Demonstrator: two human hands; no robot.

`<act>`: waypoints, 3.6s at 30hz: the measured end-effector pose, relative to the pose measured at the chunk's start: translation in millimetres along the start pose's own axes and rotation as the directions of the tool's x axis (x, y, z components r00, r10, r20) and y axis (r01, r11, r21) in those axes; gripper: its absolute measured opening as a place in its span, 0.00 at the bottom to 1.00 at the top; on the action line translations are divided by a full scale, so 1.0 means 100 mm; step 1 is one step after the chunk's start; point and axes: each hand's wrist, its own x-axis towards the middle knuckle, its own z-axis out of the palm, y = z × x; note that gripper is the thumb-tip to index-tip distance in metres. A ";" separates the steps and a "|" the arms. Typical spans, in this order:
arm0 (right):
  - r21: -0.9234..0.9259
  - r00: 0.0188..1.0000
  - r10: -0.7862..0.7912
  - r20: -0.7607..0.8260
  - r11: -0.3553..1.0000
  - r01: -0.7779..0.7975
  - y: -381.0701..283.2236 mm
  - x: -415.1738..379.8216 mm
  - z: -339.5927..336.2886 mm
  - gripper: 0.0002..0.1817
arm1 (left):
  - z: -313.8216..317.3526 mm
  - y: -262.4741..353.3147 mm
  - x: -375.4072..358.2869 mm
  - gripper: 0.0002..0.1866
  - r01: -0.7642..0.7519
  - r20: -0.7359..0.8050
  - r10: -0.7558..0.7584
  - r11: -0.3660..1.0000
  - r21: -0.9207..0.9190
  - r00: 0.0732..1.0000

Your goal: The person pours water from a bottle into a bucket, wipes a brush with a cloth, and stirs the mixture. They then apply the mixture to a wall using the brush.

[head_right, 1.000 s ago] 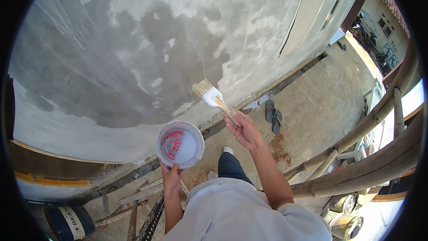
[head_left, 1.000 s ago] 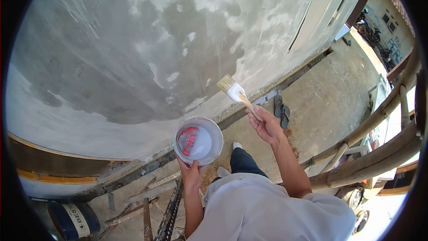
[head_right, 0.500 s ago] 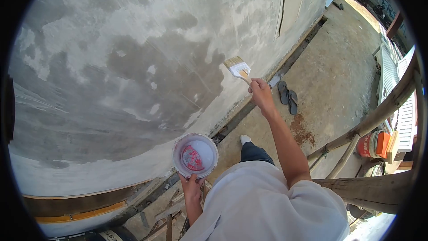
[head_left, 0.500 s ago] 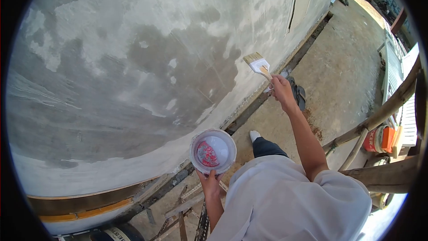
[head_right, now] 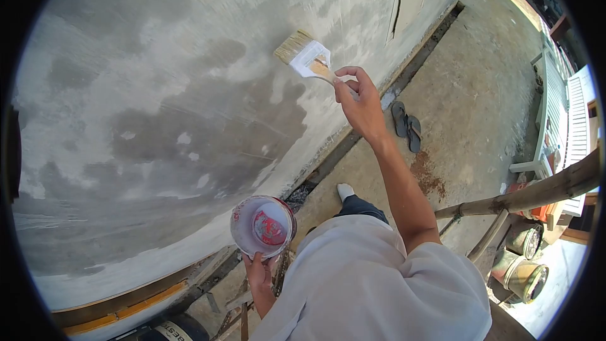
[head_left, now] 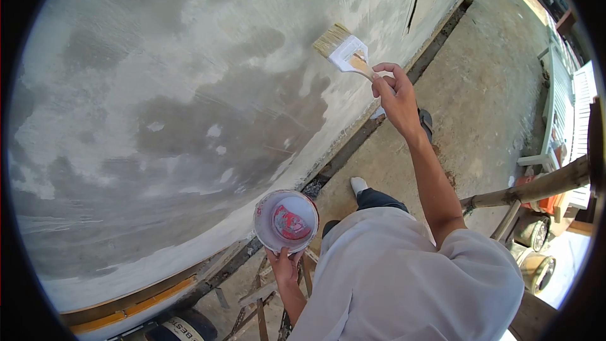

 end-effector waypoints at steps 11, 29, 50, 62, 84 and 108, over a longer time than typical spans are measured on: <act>0.115 0.993 0.099 0.061 0.988 -0.106 0.48 0.43 0.10 0.12 | 0.06 0.09 0.03 0.42 -0.004 -0.094 0.004 1.000 0.001 0.996; -0.341 0.990 0.102 -0.093 0.931 -0.128 0.64 0.39 -0.06 0.20 | 0.27 0.20 0.42 0.44 0.024 0.031 -0.026 0.998 0.066 0.999; -0.116 0.942 0.330 -0.059 0.935 -0.334 1.71 0.55 -0.28 0.20 | 0.51 0.13 0.42 0.40 0.017 0.068 -0.027 0.988 0.153 0.997; -0.270 0.989 -0.037 -0.145 0.963 -0.003 0.46 0.64 -0.36 0.20 | 0.53 0.17 0.41 0.40 0.026 0.099 -0.038 0.994 0.110 0.994; -0.330 0.963 0.149 -0.224 0.918 -0.219 1.28 0.88 -0.56 0.23 | 0.50 0.08 0.47 0.41 0.042 0.102 -0.053 0.993 0.109 0.993; -0.414 0.953 0.091 -0.287 0.886 -0.209 1.58 1.19 -0.85 0.26 | 0.53 0.04 0.49 0.42 0.026 0.082 -0.033 0.996 0.084 0.996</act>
